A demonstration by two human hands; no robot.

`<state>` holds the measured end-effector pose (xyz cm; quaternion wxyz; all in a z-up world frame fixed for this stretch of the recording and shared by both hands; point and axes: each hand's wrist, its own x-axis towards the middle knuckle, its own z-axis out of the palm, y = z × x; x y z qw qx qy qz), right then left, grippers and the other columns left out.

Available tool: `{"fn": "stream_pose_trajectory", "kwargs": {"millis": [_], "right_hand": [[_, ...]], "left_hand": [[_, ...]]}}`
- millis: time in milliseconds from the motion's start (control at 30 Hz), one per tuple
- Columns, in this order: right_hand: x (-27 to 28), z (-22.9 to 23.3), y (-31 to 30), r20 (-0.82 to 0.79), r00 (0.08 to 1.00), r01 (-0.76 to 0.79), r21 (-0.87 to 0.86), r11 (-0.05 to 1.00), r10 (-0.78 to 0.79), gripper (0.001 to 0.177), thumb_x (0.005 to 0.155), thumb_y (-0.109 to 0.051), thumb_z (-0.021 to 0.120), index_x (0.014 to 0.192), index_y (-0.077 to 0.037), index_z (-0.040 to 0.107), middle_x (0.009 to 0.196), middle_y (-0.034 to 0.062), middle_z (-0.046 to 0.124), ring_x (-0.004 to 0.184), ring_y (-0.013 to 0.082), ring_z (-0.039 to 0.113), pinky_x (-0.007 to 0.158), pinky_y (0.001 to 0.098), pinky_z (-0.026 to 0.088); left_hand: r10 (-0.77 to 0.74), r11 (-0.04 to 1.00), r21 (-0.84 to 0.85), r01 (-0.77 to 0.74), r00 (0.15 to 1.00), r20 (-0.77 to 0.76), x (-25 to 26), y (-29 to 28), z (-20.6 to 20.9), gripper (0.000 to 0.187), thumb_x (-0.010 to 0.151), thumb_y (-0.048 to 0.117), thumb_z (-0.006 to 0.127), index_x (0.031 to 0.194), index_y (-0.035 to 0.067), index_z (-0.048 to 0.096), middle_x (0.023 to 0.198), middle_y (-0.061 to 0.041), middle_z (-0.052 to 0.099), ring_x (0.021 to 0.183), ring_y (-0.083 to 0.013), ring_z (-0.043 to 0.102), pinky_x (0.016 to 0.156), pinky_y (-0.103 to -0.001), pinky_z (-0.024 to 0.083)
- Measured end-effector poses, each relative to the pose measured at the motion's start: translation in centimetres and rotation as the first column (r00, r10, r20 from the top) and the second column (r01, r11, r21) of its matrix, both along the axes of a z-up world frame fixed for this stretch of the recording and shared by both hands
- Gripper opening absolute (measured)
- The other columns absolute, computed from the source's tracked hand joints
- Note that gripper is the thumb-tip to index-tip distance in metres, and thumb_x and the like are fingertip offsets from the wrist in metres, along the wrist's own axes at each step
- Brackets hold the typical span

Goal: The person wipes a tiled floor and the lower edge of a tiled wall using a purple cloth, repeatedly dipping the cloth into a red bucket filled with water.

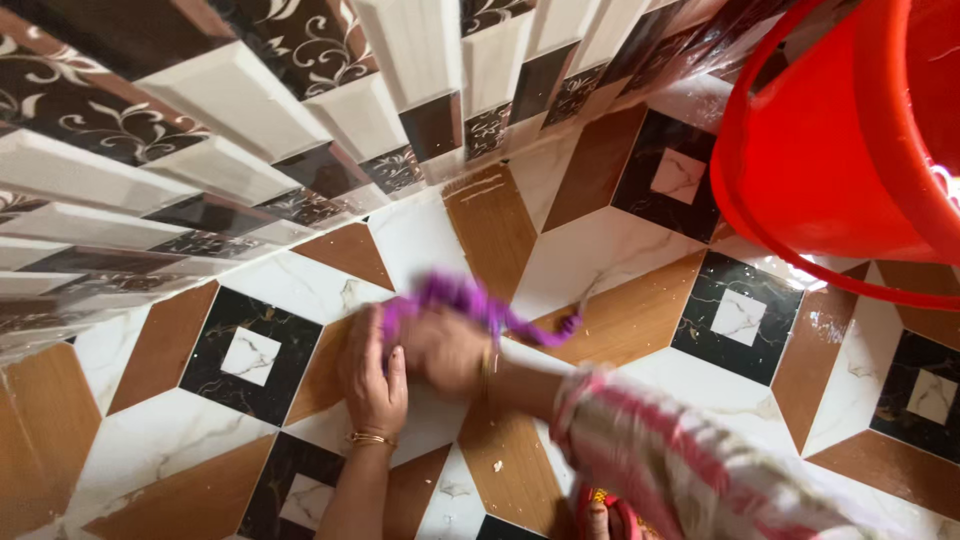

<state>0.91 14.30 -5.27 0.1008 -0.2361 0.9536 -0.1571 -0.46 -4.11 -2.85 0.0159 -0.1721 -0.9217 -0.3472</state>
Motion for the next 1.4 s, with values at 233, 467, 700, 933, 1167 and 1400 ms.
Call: {"fn": "stream_pose_trajectory", "kwargs": {"millis": [233, 467, 700, 933, 1167, 1400], "right_hand": [[-5.6, 5.6, 15.9, -0.127, 0.752, 0.647, -0.046, 0.761, -0.647, 0.051, 0.095, -0.038, 0.061, 0.144, -0.021, 0.055, 0.143, 0.0079, 0.057, 0.136, 0.0288, 0.051, 0.116, 0.0488, 0.038], [4.5, 0.6, 1.4, -0.280, 0.921, 0.334, 0.207, 0.919, -0.272, 0.068, 0.086, -0.025, 0.054, 0.153, -0.017, 0.043, 0.161, 0.0099, 0.033, 0.152, 0.0342, 0.024, 0.119, 0.0668, 0.017], [-5.7, 2.3, -13.4, 0.064, 0.963, -0.263, -0.006, 0.965, 0.263, 0.068, 0.094, -0.034, 0.051, 0.157, -0.024, 0.028, 0.169, 0.0072, 0.023, 0.153, 0.0260, 0.022, 0.125, 0.0540, 0.011], [-8.6, 4.6, 7.1, -0.136, 0.887, 0.432, -0.096, 0.897, -0.442, 0.068, 0.086, -0.013, 0.056, 0.153, -0.021, 0.048, 0.157, 0.0105, 0.046, 0.147, 0.0319, 0.039, 0.121, 0.0534, 0.023], [4.9, 4.0, 7.5, 0.001, 0.571, 0.815, 0.115, 0.567, -0.821, 0.067, 0.083, -0.025, 0.066, 0.148, -0.019, 0.048, 0.141, 0.0151, 0.055, 0.135, 0.0330, 0.051, 0.108, 0.0503, 0.043], [7.3, 7.1, -1.3, 0.334, 0.712, 0.684, -0.529, 0.502, -0.618, 0.059, 0.087, -0.002, 0.064, 0.145, -0.004, 0.051, 0.154, 0.0258, 0.047, 0.139, 0.0429, 0.046, 0.113, 0.0470, 0.040]], "left_hand": [[0.230, 0.802, -0.555, -0.220, 0.972, -0.052, -0.6, -9.9, 0.7, 0.077, 0.094, 0.039, 0.057, 0.160, 0.009, 0.035, 0.171, -0.011, 0.028, 0.158, -0.0320, 0.020, 0.126, -0.050, 0.014], [0.296, 0.859, -0.424, -0.287, 0.954, -0.046, 0.1, -10.7, 0.5, 0.074, 0.094, 0.037, 0.054, 0.159, 0.007, 0.036, 0.170, -0.014, 0.027, 0.158, -0.0348, 0.020, 0.126, -0.053, 0.014], [0.334, 0.907, -0.237, -0.348, 0.937, -0.101, 0.4, -11.9, 0.9, 0.057, 0.105, 0.026, 0.044, 0.157, 0.003, 0.043, 0.167, -0.014, 0.039, 0.158, -0.0349, 0.029, 0.128, -0.053, 0.022], [0.337, 0.859, -0.370, -0.354, 0.935, -0.113, 0.1, -12.0, -0.1, 0.060, 0.101, 0.028, 0.050, 0.155, 0.003, 0.045, 0.167, -0.015, 0.037, 0.157, -0.0347, 0.028, 0.127, -0.053, 0.021], [0.376, 0.789, -0.432, -0.436, 0.900, -0.221, -0.5, -8.0, 0.7, 0.066, 0.093, 0.034, 0.063, 0.149, 0.001, 0.050, 0.161, -0.023, 0.041, 0.150, -0.0385, 0.036, 0.119, -0.062, 0.019], [0.060, 0.997, 0.061, -0.056, 0.996, -0.072, 6.0, 5.2, 4.0, 0.048, 0.099, 0.029, 0.054, 0.144, 0.012, 0.059, 0.150, -0.010, 0.058, 0.143, -0.0313, 0.052, 0.123, -0.052, 0.033]]}}
